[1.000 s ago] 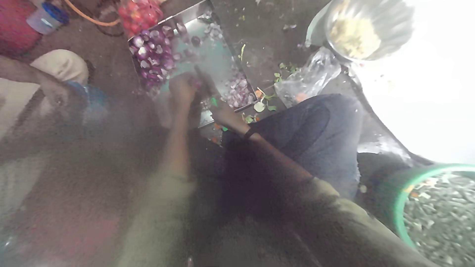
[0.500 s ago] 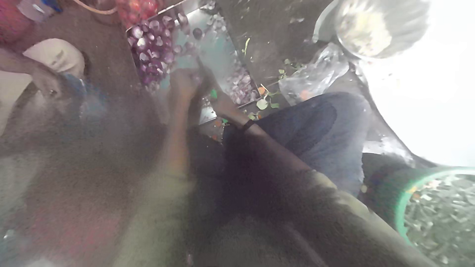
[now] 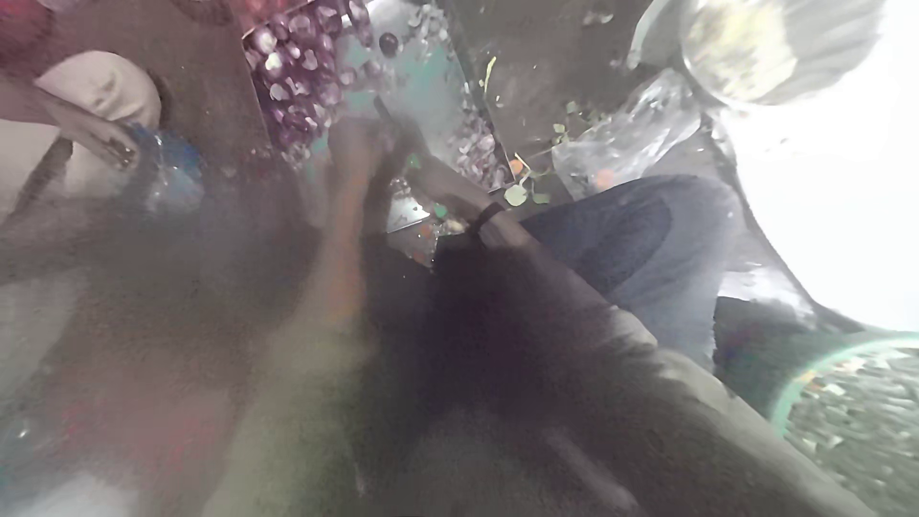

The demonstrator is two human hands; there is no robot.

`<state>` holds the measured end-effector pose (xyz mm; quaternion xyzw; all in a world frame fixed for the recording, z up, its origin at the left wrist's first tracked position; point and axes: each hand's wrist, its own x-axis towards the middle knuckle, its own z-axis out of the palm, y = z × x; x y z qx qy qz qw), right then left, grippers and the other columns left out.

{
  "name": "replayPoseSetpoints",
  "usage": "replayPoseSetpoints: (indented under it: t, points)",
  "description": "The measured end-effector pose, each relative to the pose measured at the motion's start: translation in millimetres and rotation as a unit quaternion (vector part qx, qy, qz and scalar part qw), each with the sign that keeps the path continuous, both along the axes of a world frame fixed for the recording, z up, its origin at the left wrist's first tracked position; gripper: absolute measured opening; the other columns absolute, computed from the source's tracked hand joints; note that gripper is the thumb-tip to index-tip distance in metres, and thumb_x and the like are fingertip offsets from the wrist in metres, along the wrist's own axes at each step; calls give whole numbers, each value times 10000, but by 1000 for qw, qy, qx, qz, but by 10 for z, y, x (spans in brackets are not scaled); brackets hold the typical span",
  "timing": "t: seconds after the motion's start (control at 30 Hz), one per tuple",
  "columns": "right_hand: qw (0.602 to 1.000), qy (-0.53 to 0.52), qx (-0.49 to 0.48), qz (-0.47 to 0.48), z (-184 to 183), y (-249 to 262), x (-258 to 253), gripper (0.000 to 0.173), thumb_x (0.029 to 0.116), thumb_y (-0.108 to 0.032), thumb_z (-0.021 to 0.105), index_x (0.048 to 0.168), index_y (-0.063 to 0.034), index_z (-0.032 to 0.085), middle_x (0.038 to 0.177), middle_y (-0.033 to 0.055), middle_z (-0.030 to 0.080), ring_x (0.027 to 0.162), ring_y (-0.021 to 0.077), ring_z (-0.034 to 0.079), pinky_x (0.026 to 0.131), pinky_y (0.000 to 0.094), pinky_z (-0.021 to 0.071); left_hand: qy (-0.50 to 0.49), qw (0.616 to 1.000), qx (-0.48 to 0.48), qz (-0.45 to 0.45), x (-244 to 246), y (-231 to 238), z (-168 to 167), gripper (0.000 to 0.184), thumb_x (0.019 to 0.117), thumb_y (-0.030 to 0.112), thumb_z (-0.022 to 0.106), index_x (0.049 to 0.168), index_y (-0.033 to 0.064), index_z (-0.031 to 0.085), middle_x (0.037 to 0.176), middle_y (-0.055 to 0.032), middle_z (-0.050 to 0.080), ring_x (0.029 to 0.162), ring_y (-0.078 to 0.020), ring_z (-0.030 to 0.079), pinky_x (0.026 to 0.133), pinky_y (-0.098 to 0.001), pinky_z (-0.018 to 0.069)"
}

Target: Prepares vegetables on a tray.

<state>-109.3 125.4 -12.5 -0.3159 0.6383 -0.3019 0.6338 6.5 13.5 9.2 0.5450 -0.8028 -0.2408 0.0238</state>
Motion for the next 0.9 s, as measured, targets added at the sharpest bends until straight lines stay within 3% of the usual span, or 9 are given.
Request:
replayPoseSetpoints:
  t: [0.2,0.23,0.3,0.33,0.43,0.53,0.7,0.83,0.9]
  points:
    - [999,-31,-15,-7,-5,79,-4,483,1125,-209,427,1573,-114,274,860,83,534,562,125,502,513,284,475,7,1000,6,11,45,56,36,247,968,147,658,1182,129,778,1215,-138,739,1202,-334,666,1081,-573,470]
    - [999,-32,-15,-7,-31,104,6,450,1131,-234,420,1546,-111,296,814,66,522,540,121,501,502,279,476,11,1000,5,14,60,39,26,246,976,149,641,1177,138,782,1213,-132,740,1198,-328,669,1082,-570,471]
    - [999,-34,4,-37,-102,172,70,257,1128,-269,438,1214,-33,492,670,21,476,467,102,474,448,251,459,27,1000,-2,2,91,28,-29,244,971,157,656,1177,150,787,1204,-119,749,1184,-320,681,1075,-572,478]
    - [998,-34,14,-40,-91,205,84,268,1124,-274,449,1178,-19,516,669,13,470,476,102,477,461,251,467,37,999,-10,-9,101,18,-64,238,973,178,674,1179,139,785,1204,-126,749,1181,-327,681,1074,-576,476]
    - [998,-43,12,-37,-134,275,145,277,1121,-283,456,1239,-34,486,682,14,474,495,108,488,469,264,477,43,999,-6,-2,113,-10,-111,252,940,210,738,1174,130,781,1184,-106,756,1154,-295,695,1074,-546,492]
    - [997,-61,4,-39,-213,246,167,268,1121,-291,451,1205,-41,499,671,13,464,476,114,484,437,273,476,52,998,7,24,106,-5,-112,253,928,210,749,1168,139,786,1152,-96,766,1120,-274,710,1052,-534,514]
    - [999,-28,-2,-30,-231,96,202,364,1119,-319,441,1247,-15,597,723,26,529,556,110,507,548,278,481,33,999,-27,-9,77,51,-88,240,956,170,704,1177,116,781,1190,-136,748,1170,-320,682,1081,-556,475]
    - [997,-55,-4,-63,-106,243,314,262,1105,-267,478,1203,-36,552,663,18,507,467,96,496,446,249,477,68,997,-18,19,151,-10,-175,233,900,146,751,1130,131,793,1144,-94,767,1119,-277,709,1039,-550,520]
    - [996,-62,13,-60,-127,327,349,292,1113,-303,473,1203,-33,539,688,31,507,498,120,497,470,280,475,76,996,-8,35,133,-32,-183,219,894,158,769,1111,144,802,1122,-84,774,1097,-267,718,1028,-551,527]
